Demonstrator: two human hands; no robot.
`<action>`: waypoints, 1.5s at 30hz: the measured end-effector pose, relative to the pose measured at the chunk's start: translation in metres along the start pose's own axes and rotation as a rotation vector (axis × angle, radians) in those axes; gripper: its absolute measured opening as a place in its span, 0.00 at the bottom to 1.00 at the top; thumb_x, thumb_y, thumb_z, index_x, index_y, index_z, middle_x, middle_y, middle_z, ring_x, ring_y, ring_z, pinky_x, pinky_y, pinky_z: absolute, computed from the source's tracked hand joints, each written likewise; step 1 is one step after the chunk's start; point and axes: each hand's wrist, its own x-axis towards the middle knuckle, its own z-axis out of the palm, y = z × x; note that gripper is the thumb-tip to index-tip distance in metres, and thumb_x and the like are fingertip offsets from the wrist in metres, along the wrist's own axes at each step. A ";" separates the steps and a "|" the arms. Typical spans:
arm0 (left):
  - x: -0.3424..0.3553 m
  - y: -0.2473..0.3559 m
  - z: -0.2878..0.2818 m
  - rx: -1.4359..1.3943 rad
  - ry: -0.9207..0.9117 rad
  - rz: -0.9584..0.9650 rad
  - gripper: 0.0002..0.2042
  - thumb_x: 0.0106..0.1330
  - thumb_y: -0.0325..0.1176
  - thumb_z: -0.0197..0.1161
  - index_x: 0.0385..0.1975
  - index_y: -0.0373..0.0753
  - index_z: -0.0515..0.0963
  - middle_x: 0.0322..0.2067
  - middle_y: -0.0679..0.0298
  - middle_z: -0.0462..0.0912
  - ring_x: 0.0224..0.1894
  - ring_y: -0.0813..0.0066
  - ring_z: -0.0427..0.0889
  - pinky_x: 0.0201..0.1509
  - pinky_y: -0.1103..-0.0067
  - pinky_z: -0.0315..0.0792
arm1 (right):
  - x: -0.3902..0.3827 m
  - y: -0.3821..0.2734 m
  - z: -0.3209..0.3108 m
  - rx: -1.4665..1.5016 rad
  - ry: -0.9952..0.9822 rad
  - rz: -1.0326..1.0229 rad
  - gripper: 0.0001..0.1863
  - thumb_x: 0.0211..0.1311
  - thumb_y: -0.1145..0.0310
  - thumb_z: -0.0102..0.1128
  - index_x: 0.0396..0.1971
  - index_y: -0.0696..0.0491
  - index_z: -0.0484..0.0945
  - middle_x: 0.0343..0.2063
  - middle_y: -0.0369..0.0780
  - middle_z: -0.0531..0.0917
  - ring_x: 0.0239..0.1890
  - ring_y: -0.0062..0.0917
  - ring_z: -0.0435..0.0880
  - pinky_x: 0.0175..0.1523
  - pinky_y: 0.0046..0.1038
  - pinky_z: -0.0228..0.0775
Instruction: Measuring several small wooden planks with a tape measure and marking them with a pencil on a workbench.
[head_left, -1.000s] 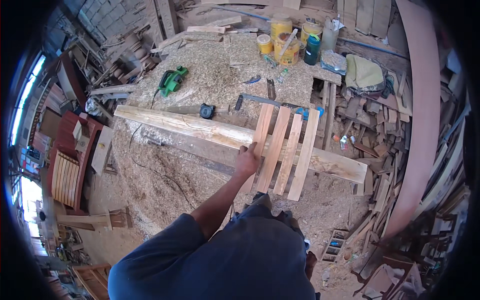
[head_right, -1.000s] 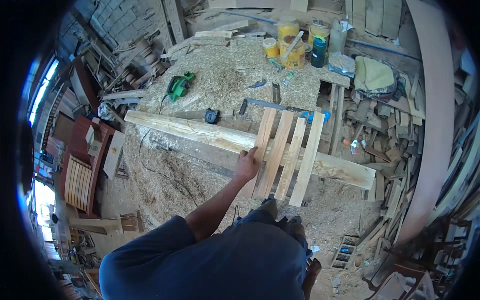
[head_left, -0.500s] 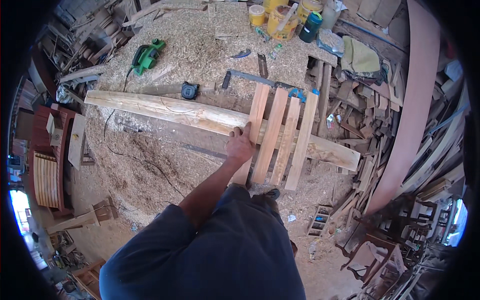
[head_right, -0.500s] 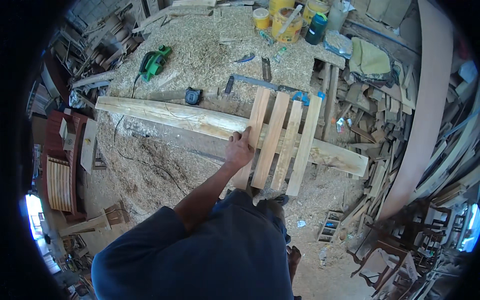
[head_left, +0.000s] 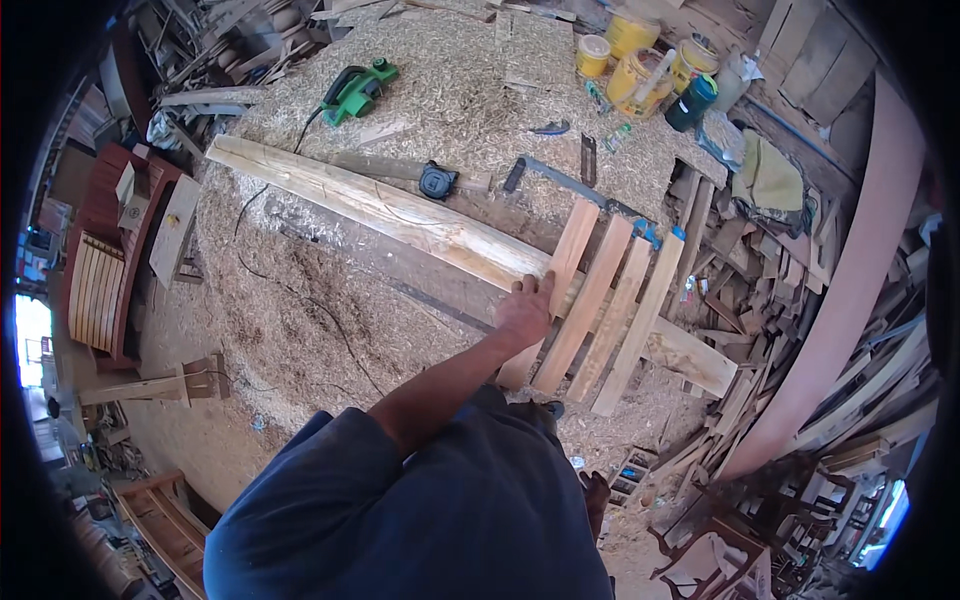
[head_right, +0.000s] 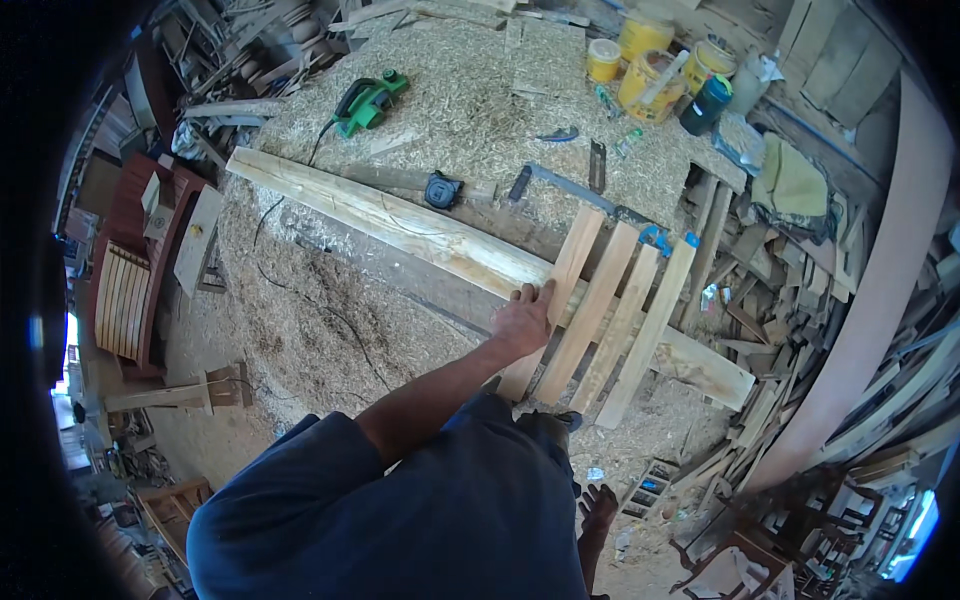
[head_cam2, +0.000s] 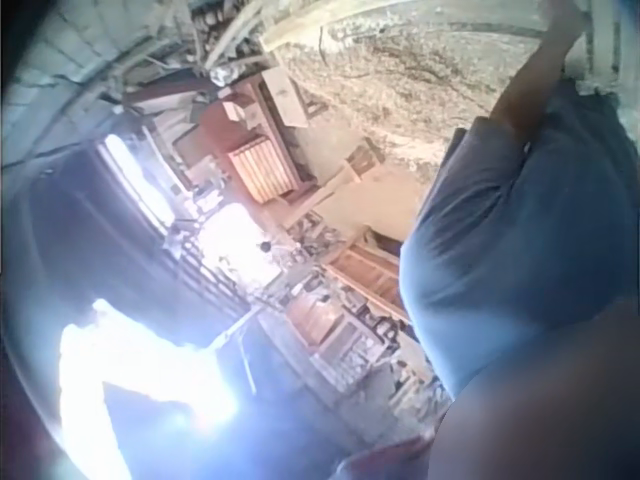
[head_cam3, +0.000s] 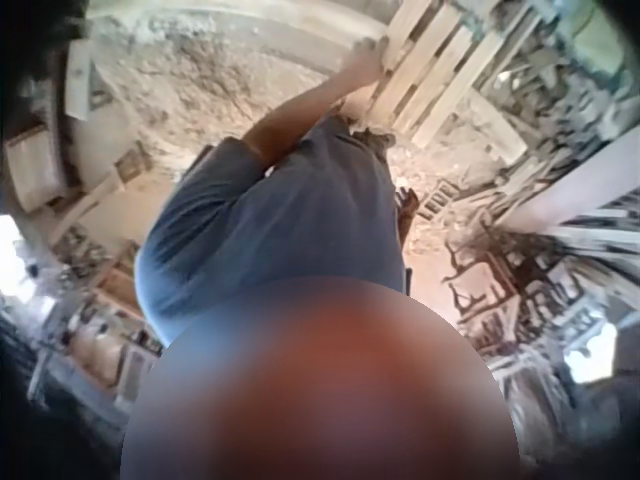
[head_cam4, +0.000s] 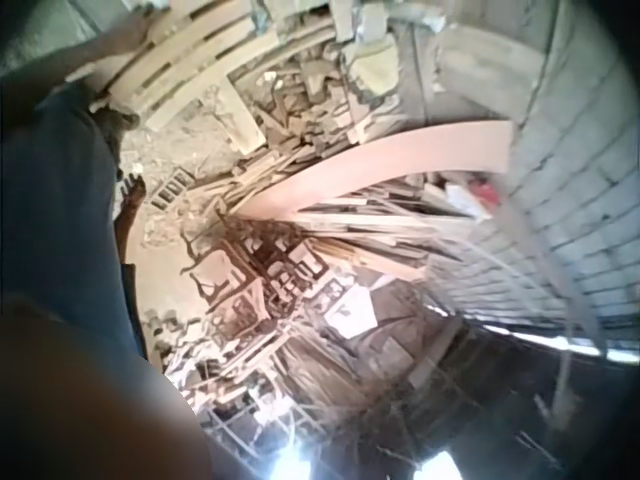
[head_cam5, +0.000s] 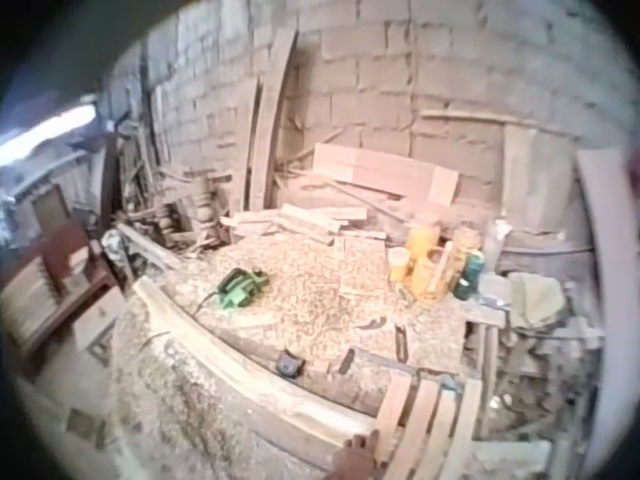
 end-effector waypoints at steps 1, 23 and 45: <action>-0.002 -0.005 0.003 -0.007 -0.003 -0.013 0.39 0.66 0.34 0.64 0.79 0.43 0.59 0.61 0.47 0.73 0.64 0.43 0.77 0.61 0.52 0.82 | -0.003 -0.022 0.007 0.095 0.010 0.056 0.31 0.79 0.53 0.50 0.76 0.51 0.65 0.62 0.49 0.84 0.61 0.46 0.84 0.60 0.53 0.75; 0.011 0.000 0.011 -0.043 -0.013 0.070 0.42 0.67 0.37 0.65 0.81 0.39 0.54 0.61 0.39 0.74 0.62 0.38 0.77 0.62 0.51 0.79 | 0.069 0.175 -0.022 0.328 -0.149 -0.117 0.29 0.82 0.49 0.54 0.70 0.55 0.71 0.54 0.51 0.86 0.52 0.38 0.84 0.56 0.42 0.80; -0.044 -0.235 -0.233 -0.319 0.779 -0.281 0.35 0.71 0.50 0.69 0.70 0.31 0.74 0.65 0.38 0.78 0.56 0.48 0.87 0.62 0.62 0.79 | 0.134 0.127 -0.002 -1.002 0.073 -0.672 0.16 0.74 0.65 0.48 0.31 0.57 0.81 0.31 0.56 0.84 0.36 0.48 0.87 0.39 0.50 0.75</action>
